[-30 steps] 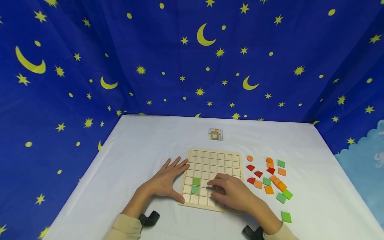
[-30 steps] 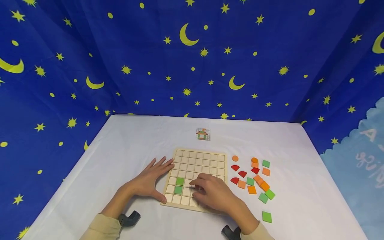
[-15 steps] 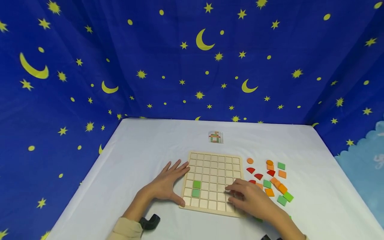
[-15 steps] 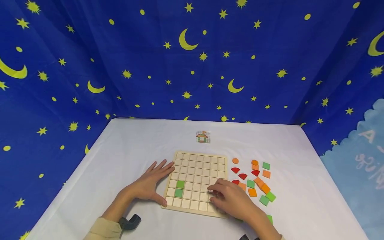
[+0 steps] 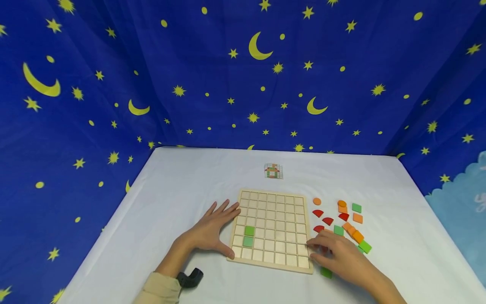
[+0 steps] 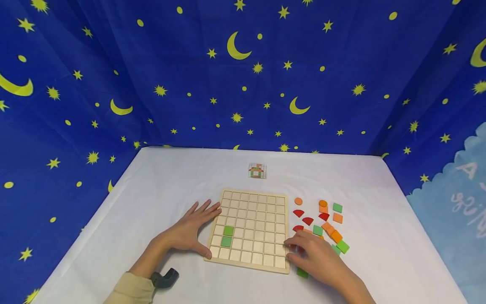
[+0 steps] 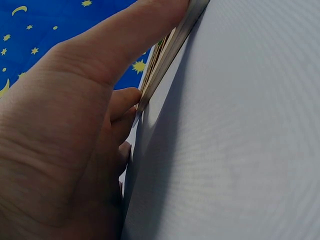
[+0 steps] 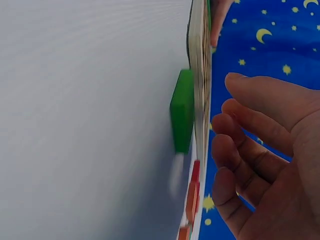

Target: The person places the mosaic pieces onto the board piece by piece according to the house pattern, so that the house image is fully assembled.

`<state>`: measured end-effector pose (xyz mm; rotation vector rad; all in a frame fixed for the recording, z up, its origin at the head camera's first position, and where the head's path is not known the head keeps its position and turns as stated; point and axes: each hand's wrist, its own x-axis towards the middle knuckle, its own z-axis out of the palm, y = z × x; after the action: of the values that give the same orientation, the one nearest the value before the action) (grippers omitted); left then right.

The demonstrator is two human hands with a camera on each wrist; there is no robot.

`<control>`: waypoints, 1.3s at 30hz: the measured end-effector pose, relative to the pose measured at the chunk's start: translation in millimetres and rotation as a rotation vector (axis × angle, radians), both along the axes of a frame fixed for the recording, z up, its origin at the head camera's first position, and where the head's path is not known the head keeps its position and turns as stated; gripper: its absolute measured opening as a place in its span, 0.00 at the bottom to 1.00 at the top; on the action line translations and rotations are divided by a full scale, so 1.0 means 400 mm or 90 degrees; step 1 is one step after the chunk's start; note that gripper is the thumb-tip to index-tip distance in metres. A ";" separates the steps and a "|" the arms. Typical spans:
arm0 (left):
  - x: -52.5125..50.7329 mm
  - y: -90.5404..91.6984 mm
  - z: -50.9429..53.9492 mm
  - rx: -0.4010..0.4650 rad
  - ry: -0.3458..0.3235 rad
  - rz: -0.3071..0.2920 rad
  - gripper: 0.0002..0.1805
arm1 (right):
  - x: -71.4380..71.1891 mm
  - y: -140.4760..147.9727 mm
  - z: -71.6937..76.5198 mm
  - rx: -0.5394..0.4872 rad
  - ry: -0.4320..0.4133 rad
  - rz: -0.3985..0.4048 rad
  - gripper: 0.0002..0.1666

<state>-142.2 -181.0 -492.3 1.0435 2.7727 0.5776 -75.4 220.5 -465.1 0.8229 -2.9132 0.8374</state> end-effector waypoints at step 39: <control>0.002 0.003 0.003 0.010 -0.002 0.001 0.71 | 0.061 0.077 -0.006 0.087 -0.100 0.008 0.15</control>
<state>-141.3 -179.9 -491.1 1.0435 2.7711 0.6013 -51.2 251.5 -467.6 0.8210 -3.1360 0.7436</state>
